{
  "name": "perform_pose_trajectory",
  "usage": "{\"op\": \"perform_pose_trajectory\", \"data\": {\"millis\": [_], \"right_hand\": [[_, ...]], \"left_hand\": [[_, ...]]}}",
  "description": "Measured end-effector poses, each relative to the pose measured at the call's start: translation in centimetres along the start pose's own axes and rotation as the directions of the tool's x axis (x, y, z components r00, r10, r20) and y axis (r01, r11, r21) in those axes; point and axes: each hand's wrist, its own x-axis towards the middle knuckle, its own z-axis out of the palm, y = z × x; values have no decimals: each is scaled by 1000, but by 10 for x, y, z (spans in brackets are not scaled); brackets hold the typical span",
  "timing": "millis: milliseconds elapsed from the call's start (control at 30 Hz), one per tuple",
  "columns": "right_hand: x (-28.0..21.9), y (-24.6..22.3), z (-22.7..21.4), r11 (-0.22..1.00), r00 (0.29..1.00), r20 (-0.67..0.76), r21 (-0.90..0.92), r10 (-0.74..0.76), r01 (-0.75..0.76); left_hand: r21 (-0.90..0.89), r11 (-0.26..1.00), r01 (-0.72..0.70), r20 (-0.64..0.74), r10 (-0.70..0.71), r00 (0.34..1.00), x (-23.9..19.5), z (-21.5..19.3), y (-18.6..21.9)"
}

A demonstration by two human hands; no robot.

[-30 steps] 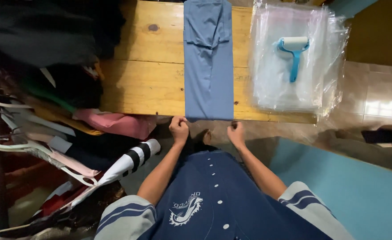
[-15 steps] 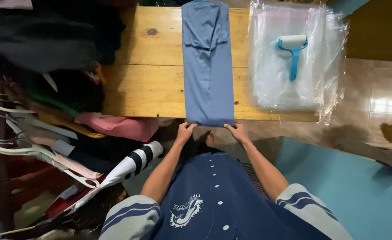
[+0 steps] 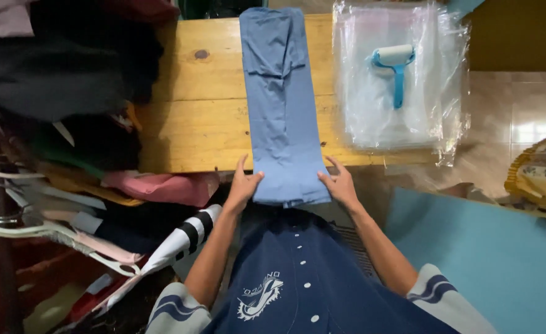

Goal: The person lays a blue shirt on a wooden table, smooths it out, and uses a lint roller to clean the surface. They then fold the shirt neatly into a compact rectangle and roll it over the folded garment again before placing it aside.

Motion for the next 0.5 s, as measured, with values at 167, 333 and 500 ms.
{"op": "perform_pose_trajectory", "data": {"millis": [167,333,500], "right_hand": [[112,-44,-3,899,993,113,438,-24,-28],[255,6,8,668,927,367,673,73,-319],[264,-6,13,918,965,-120,-354,-234,179]], "left_hand": [[-462,880,112,251,8,968,133,-11,19],[-630,669,395,408,-148,901,215,-11,30],[-338,907,251,116,-224,968,260,9,-25]]}}
